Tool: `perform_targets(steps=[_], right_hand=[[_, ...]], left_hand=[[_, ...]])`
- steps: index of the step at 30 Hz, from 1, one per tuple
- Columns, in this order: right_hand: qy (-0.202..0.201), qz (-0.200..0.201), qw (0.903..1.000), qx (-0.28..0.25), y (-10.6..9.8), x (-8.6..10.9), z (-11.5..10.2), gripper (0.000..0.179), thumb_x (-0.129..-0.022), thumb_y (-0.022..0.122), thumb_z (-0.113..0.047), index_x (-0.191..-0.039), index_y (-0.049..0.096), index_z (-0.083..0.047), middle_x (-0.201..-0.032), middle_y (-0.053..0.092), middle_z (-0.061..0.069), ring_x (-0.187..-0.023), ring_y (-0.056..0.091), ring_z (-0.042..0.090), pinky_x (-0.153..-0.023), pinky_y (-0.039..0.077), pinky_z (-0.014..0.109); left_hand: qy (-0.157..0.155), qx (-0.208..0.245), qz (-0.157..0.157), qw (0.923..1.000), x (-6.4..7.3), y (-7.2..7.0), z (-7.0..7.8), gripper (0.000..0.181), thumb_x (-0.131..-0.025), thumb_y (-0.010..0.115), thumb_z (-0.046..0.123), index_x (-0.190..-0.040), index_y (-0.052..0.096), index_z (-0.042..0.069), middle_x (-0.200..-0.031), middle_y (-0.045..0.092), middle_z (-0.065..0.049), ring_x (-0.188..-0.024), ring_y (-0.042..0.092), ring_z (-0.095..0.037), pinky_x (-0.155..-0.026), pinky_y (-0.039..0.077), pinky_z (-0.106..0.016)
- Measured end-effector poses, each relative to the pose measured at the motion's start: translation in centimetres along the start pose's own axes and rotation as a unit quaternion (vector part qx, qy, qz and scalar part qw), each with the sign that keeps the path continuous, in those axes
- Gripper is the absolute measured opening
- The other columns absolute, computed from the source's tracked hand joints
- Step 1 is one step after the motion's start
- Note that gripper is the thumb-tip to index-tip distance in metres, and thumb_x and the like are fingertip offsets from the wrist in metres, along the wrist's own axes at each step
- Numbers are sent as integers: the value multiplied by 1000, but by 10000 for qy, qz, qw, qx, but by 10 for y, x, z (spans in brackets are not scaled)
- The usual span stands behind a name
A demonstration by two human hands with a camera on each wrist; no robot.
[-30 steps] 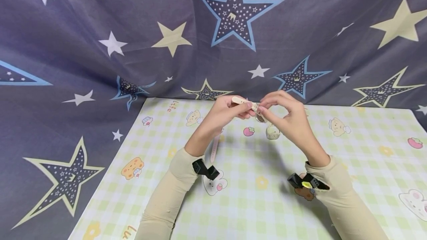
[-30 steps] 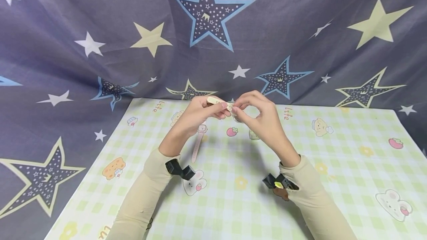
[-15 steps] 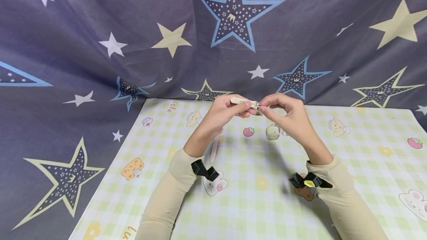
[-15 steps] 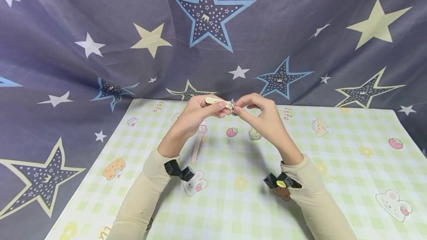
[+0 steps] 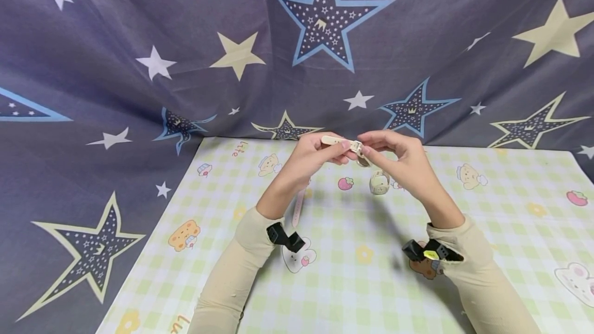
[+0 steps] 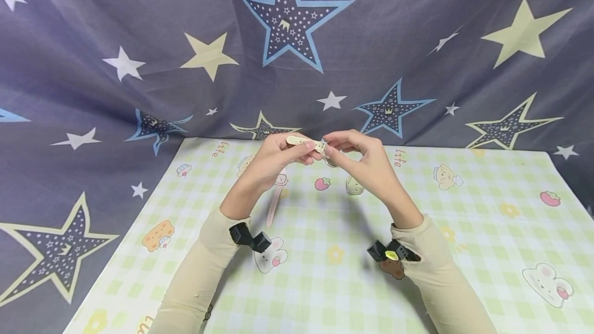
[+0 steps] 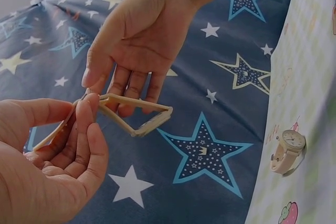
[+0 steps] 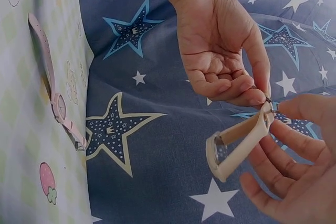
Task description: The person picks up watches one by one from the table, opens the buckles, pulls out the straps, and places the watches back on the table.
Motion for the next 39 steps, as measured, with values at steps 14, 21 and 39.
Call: perform_targets(steps=[14, 21, 39], right_hand=[[-1274, 763, 9752, 1638, 2, 6, -25, 34, -78, 87, -3, -110, 76, -3, -95, 72, 8, -93, 65, 18, -91, 48, 22], [-1512, 867, 9656, 1929, 3, 9, -31, 30, -77, 87, -3, -105, 76, 0, -95, 73, 12, -92, 67, 27, -89, 45, 30], [-1778, 981, 9686, 1434, -2, 10, -39, 22, -80, 82, 5, -101, 76, 2, -100, 73, 11, -89, 66, 20, -90, 48, 14]], left_hand=[[-278, -76, 229, 9993, 0, -2, -8, 23, -100, 63, 7, -112, 69, -11, -80, 75, 9, -73, 70, -7, -78, 58, -22], [-227, -207, 194, 9993, -2, -2, -10, 21, -100, 64, 9, -109, 71, -9, -83, 75, 8, -76, 69, -8, -78, 58, -23], [646, -771, -360, 9943, -2, 9, 1, 25, -90, 73, -5, -114, 67, -6, -99, 73, -12, -81, 71, -11, -75, 57, -25]])
Point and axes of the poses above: each hand's wrist, its own x-axis away from the middle knuckle, its own y-axis out of the palm, z = x × y, the point moved 10 cm from there along -x, towards the middle knuckle
